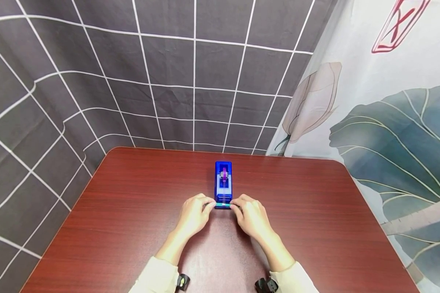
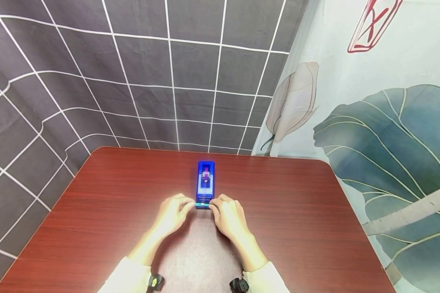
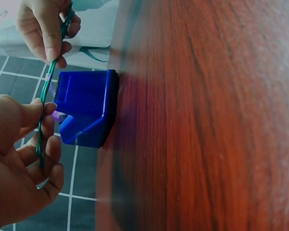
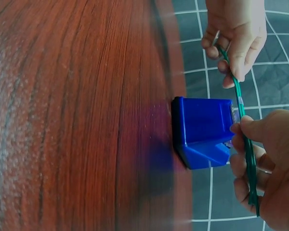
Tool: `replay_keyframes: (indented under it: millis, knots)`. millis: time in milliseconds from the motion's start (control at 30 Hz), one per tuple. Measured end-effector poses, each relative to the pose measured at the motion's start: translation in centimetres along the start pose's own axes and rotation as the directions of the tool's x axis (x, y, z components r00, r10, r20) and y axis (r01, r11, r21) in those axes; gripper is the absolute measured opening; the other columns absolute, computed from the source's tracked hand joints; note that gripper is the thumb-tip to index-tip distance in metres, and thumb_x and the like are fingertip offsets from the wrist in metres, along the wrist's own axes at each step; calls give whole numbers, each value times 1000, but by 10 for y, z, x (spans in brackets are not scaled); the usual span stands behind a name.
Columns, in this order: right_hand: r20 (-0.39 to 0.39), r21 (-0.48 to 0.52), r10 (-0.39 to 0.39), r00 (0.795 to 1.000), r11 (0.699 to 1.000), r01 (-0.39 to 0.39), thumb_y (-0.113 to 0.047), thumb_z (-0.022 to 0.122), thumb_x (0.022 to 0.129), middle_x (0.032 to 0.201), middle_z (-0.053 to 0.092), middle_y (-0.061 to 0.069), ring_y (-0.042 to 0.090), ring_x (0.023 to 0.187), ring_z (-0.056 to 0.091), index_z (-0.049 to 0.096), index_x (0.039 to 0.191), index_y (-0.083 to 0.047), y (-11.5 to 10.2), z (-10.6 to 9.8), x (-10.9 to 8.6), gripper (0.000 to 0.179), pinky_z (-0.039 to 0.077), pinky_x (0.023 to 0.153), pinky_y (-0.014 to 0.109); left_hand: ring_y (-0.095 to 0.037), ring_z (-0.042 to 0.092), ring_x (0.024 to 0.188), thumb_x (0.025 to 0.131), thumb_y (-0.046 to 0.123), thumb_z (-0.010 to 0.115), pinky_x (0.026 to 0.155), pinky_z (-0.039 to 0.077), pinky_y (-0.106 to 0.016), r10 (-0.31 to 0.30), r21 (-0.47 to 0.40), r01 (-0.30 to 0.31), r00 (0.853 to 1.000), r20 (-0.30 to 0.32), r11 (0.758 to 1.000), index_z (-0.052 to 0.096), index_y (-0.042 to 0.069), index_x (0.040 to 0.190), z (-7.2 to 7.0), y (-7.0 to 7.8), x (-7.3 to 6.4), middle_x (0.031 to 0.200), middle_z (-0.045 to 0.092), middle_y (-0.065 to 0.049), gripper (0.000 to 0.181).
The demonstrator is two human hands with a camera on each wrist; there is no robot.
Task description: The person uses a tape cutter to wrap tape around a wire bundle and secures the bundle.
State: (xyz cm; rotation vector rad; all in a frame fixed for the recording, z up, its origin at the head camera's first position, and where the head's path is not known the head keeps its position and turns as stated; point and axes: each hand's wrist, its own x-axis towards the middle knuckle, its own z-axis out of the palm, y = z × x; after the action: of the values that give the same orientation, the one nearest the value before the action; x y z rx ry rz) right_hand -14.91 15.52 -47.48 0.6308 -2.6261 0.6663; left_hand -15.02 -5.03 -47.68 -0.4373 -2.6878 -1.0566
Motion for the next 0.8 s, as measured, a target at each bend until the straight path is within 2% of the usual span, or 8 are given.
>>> replay_keyframes:
  millis: [200,367,500,800]
  knots:
    - [-19,-13,-13,1000,1000,13,-8,76,89,82,66,-2,17,69,66,76,88,-12,1,1,0,3,54,64,38,-8,51,65,93,19,73,67,47,-33,-20,-8,20,1000,3,1000,79,13,95,-1,2,0,79,64,8,9]
    - [-38,-31,-44,998,999,43,-8,77,88,82,67,-1,17,72,67,75,85,-9,2,2,1,3,51,67,41,-5,51,64,93,19,74,64,45,-30,-21,-9,21,1000,-2,1000,79,14,95,-1,2,1,79,63,9,8]
    - [-30,-29,-32,999,999,31,-8,75,89,84,69,0,18,77,69,74,86,-9,1,2,1,3,52,71,44,-5,53,65,92,19,74,64,45,-30,-16,-6,16,1000,-4,1000,80,15,94,-1,1,1,79,64,10,7]
    - [-16,-18,3,1000,1000,-4,-9,74,90,85,71,1,21,77,70,74,89,-11,1,2,1,2,56,69,42,-18,64,88,92,20,75,79,50,-38,-22,-8,22,999,-29,1000,80,15,95,1,0,1,88,69,4,8]
